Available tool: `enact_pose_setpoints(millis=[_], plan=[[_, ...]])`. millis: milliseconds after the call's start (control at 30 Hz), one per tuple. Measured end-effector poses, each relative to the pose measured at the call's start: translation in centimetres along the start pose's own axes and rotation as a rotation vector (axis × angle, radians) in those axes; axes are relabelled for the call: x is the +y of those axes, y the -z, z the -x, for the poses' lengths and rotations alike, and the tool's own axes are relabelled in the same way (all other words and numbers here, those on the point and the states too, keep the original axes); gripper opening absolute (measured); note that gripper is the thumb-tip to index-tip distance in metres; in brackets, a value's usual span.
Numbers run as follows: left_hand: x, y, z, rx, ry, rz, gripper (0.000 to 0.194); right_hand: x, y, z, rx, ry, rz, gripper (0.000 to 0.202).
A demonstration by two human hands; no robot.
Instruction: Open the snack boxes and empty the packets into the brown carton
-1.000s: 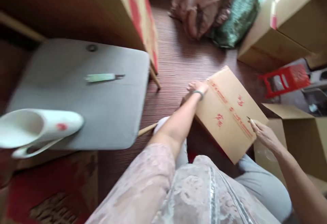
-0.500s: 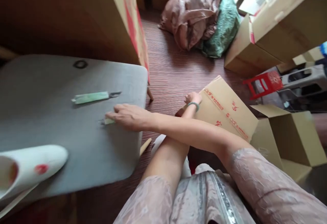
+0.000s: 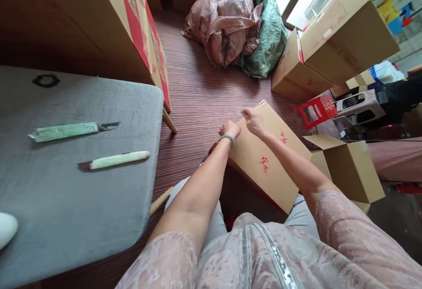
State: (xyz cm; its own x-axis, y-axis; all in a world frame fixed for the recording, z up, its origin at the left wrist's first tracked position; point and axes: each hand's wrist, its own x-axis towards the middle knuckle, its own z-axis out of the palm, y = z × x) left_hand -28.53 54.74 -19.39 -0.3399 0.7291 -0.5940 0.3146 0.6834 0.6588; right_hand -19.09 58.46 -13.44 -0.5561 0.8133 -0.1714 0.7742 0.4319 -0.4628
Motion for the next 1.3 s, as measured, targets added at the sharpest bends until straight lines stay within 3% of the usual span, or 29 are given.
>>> enact_pose_setpoints(millis=[67, 167, 300, 433, 600, 800, 900, 1000, 1133, 1300], plan=[[0.2, 0.0, -0.1, 0.0, 0.035, -0.039, 0.027, 4.5, 1.1, 0.0, -0.019, -0.08, 0.015, 0.034], [0.3, 0.1, 0.0, 0.017, 0.035, -0.087, 0.02, 7.2, 0.1, -1.5, -0.166, -0.013, 0.114, 0.037], [0.0, 0.2, 0.2, 0.036, 0.015, -0.14, 0.018, 6.6, -1.3, -5.0, -0.341, 0.129, 0.32, 0.02], [-0.5, 0.2, 0.2, 0.047, -0.005, -0.165, 0.023, 6.4, -0.4, -6.3, -0.431, 0.195, 0.295, 0.012], [-0.6, 1.0, 0.1, -0.021, -0.068, -0.259, 0.019, 6.1, 0.4, -5.8, -0.461, 0.062, 0.239, 0.023], [-0.3, 1.6, 0.2, -0.155, -0.211, -0.399, 0.037, 4.9, 0.7, -4.6, -0.451, -0.153, -0.017, 0.038], [-0.3, 1.7, 0.1, -0.22, -0.218, -0.348, 0.033, 4.9, 1.4, -4.2, -0.514, -0.185, -0.112, 0.031], [-0.3, 1.4, 0.1, -0.156, -0.208, -0.295, 0.031, 5.0, 2.1, -4.3, -0.584, -0.095, -0.039, 0.015], [-0.9, 0.9, -0.2, -0.108, -0.215, -0.168, 0.026, 4.9, 2.4, -3.4, -0.491, -0.026, 0.049, 0.012], [-2.8, 0.6, -1.0, -0.157, -0.359, 0.14, 0.027, 3.9, 2.7, -2.8, -0.337, 0.06, 0.068, 0.027]])
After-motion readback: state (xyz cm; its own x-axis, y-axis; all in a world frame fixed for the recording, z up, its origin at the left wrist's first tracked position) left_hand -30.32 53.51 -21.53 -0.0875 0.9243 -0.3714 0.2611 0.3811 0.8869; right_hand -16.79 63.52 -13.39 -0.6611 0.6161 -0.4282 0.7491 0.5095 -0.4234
